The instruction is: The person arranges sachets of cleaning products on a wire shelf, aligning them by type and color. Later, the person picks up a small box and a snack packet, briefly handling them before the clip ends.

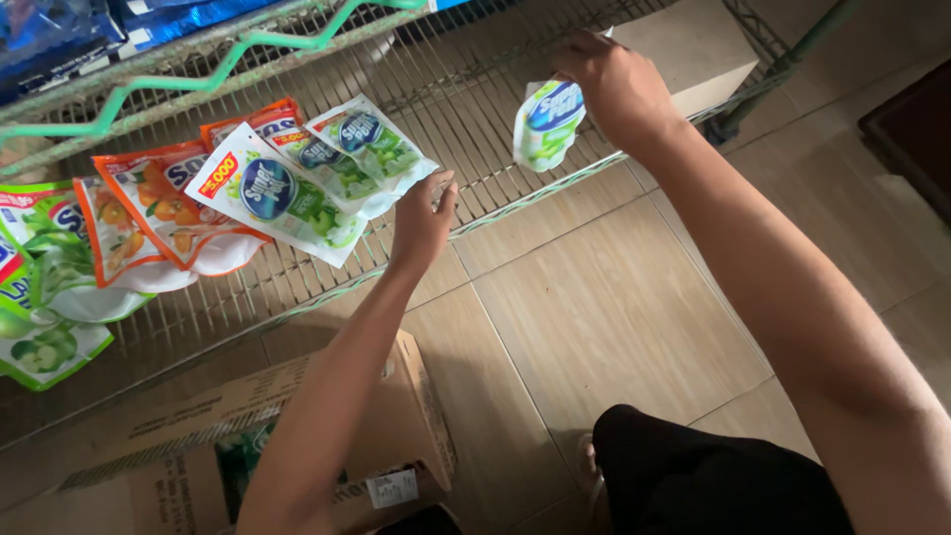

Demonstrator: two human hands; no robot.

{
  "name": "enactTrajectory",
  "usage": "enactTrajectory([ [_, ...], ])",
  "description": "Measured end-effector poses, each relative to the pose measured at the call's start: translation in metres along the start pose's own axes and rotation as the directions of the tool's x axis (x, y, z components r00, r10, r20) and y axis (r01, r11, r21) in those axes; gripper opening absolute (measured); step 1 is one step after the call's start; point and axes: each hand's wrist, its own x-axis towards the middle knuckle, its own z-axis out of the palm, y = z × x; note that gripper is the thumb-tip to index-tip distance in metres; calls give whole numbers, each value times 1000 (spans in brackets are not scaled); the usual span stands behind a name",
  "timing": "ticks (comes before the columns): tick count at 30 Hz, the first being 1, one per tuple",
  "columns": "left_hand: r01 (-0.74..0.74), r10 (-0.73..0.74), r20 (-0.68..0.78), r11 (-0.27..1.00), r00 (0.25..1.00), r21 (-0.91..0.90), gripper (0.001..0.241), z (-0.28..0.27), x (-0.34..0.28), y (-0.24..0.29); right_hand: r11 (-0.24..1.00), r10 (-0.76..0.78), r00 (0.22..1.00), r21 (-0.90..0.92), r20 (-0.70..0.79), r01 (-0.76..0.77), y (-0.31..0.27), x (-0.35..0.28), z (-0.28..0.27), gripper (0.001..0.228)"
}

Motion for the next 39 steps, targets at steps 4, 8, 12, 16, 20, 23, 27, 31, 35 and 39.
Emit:
enactTrajectory([
  [4, -58, 58, -2, 998, 998, 7, 29, -12, -3, -1, 996, 91, 996, 8, 6, -91, 15, -3, 10, 16],
  [8, -54, 56, -43, 998, 998, 39, 29, -24, -3, -4, 997, 66, 998, 35, -4, -66, 23, -7, 16, 17],
  [12, 64, -68, -92, 997, 993, -37, 28, -32, -3, -11, 995, 96, 995, -2, 33, -96, 25, -9, 17, 28],
  [16, 79, -76, -143, 997, 987, 13, 26, -42, 0, -19, 992, 118, 993, 35, 1, -118, 22, -11, 14, 36],
  [20, 133, -141, -195, 990, 971, -51, 24, -46, 3, -25, 996, 87, 996, 11, -11, -86, 17, -10, 11, 52],
  [23, 148, -164, -216, 985, 963, -88, 24, -49, 3, -28, 999, 40, 999, -8, -16, -40, 14, -8, 11, 45],
  [27, 155, -173, -205, 983, 963, -103, 24, -49, 0, -30, 997, 48, 999, -57, 10, -47, 11, -9, 10, 33],
  [31, 163, -183, -202, 980, 962, -113, 26, -48, 0, -34, 997, 82, 996, -5, 16, -82, 6, -10, 0, 30],
  [35, 103, -123, -234, 990, 964, -96, 29, -45, 1, -48, 998, 55, 998, 38, 11, -56, -6, -17, -16, 37],
  [39, 7, -41, -284, 993, 958, -120, 32, -51, 4, -63, 989, -16, 999, -145, -52, 9, -21, -11, -23, 45],
])
